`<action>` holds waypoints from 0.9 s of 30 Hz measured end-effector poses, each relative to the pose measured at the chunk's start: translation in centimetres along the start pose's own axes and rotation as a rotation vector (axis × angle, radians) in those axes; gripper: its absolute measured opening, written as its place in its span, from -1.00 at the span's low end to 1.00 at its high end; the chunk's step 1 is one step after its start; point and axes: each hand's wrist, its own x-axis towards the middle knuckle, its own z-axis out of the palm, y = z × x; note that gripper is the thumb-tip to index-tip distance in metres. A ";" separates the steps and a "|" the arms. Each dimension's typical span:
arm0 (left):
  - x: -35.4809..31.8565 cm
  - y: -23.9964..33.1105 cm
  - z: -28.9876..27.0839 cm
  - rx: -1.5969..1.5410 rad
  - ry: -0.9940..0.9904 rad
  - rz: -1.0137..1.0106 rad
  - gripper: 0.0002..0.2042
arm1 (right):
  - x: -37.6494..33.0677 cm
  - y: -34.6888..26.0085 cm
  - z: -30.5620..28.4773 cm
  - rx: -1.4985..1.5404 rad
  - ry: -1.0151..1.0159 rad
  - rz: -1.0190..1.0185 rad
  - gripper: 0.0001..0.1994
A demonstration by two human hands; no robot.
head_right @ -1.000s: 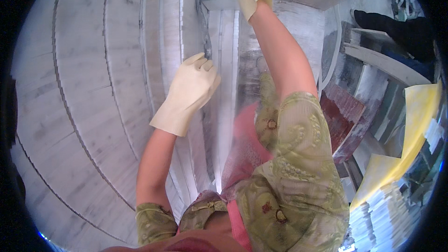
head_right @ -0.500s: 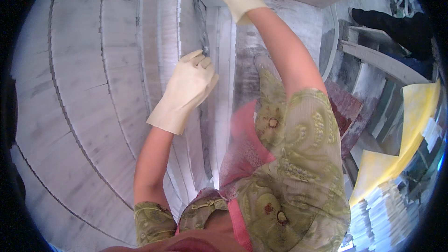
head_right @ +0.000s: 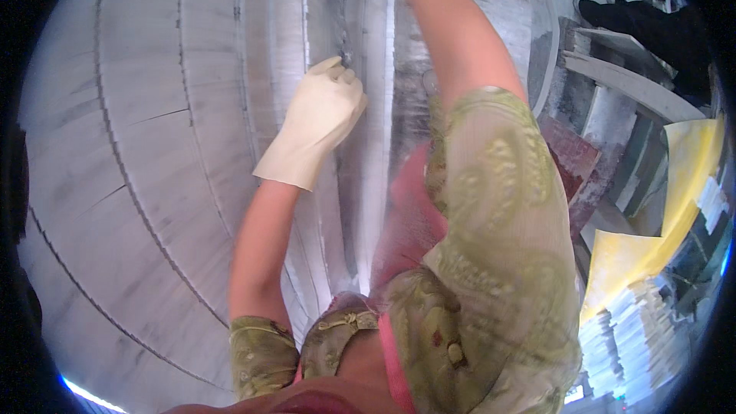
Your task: The person repeatedly picks up white foam blocks from a pile and places them onto a growing stack on a yellow surface. The person also handles larger flat boards, moving them aside to access the foam blocks. The task continues with the person stacking more foam blocks one by one.
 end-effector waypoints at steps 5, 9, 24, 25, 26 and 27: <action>0.0 -0.1 -0.2 -0.030 -0.022 -0.027 -0.84 | -8.5 -2.3 0.3 1.088 0.521 0.547 -0.46; 0.1 -0.4 -0.2 -0.053 -0.061 -0.006 -0.84 | -10.8 -5.1 2.6 0.220 0.426 0.307 -0.46; 0.3 -0.9 -0.9 0.056 -0.102 0.009 -0.89 | -19.5 -6.0 -3.1 1.039 0.504 0.694 -0.29; 0.5 -0.6 -1.1 0.090 -0.058 0.046 -0.89 | -23.9 -7.8 -4.8 0.948 0.492 0.827 -0.42; 0.2 0.1 -1.3 0.128 -0.011 0.086 -0.86 | -29.4 -10.1 -6.4 1.049 0.473 0.954 -0.48; -0.2 1.0 -1.6 0.271 -0.058 0.095 -0.86 | -34.8 -12.1 -7.8 0.957 0.421 1.048 -0.51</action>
